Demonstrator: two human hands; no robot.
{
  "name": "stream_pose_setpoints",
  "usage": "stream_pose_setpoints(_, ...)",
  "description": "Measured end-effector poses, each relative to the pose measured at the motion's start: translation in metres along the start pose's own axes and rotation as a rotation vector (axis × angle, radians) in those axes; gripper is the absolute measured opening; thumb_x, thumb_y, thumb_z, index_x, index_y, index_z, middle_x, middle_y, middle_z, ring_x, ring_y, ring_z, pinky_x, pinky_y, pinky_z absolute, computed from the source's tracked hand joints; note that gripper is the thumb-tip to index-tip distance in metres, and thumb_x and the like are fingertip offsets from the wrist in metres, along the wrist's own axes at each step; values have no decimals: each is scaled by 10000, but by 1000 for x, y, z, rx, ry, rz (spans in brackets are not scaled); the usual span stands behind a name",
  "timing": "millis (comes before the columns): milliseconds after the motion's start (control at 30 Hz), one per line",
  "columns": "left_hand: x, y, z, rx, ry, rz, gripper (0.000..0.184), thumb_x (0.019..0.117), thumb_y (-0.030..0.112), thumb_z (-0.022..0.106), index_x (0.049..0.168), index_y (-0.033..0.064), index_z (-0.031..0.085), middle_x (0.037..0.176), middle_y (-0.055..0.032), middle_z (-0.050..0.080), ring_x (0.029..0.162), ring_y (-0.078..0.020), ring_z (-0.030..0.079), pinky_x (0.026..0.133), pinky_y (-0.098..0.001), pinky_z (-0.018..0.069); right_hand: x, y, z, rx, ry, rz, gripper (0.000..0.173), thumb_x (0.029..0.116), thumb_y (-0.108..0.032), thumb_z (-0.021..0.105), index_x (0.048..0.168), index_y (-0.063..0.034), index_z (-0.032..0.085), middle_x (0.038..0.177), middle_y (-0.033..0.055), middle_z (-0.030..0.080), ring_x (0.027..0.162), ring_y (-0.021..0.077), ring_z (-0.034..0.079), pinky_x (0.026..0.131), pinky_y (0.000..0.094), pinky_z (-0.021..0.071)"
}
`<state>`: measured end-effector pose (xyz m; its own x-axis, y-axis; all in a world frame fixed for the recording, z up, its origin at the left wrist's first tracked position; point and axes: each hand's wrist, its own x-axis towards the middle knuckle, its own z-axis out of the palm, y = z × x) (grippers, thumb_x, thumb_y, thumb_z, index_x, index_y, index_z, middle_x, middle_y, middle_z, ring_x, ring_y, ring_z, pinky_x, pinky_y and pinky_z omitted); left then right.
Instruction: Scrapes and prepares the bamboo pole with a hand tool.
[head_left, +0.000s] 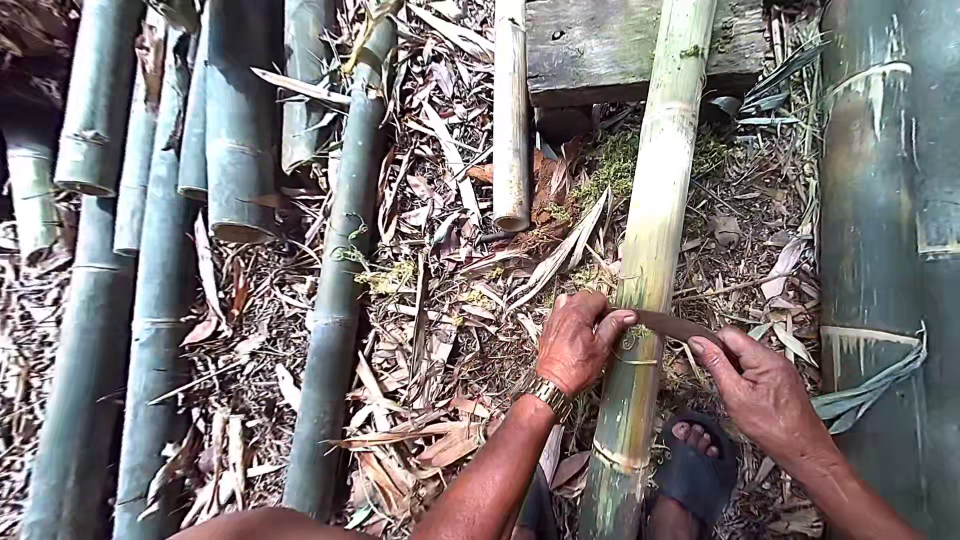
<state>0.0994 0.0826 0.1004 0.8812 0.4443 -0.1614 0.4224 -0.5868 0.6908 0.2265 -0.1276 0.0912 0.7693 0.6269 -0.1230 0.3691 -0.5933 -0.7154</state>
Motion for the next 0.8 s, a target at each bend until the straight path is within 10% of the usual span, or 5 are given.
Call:
stream_pose_setpoints(167, 50, 3, -8, -11, -145, -149, 409, 1064, 441, 543, 999, 56, 664, 962, -112, 649, 966, -270, 625, 928, -511, 472, 37, -13, -12, -76, -23, 6, 389, 1040, -457, 574, 864, -112, 617, 634, 23, 510, 546, 177, 500, 528, 424, 414)
stream_pose_setpoints(233, 63, -10, -1, -30, -65, -70, 412, 1045, 460, 564, 929, 79, 670, 882, -85, 646, 874, -252, 628, 843, -503, 482, 42, -16, -11, -79, -4, -4, 406, 1045, -474, 557, 863, -114, 600, 637, 38, 498, 552, 200, 497, 528, 450, 404)
stream_pose_setpoints(400, -25, -17, 20, -65, -48, -121, 360, 1026, 460, 600, 939, 130, 714, 932, -41, 666, 939, -247, 621, 842, -475, 508, -37, 1, 9, 24, -76, 38, 356, 1020, -502, 540, 838, -205, 616, 606, -64, 509, 507, 84, 505, 469, 320, 447)
stream_pose_setpoints(667, -16, 15, -22, -26, -222, -223, 351, 1050, 425, 576, 1022, 83, 656, 974, -94, 648, 947, -265, 626, 869, -496, 507, -8, -12, 1, -32, -76, 13, 368, 1048, -473, 549, 842, -169, 585, 599, -7, 498, 492, 149, 492, 454, 375, 410)
stream_pose_setpoints(800, -62, -20, 23, -47, -110, -209, 350, 1022, 453, 584, 941, 143, 723, 970, -13, 684, 976, -200, 640, 898, -461, 510, -67, 7, 18, 55, -139, 56, 384, 1020, -518, 538, 881, -184, 665, 691, -59, 644, 611, 80, 654, 568, 341, 582)
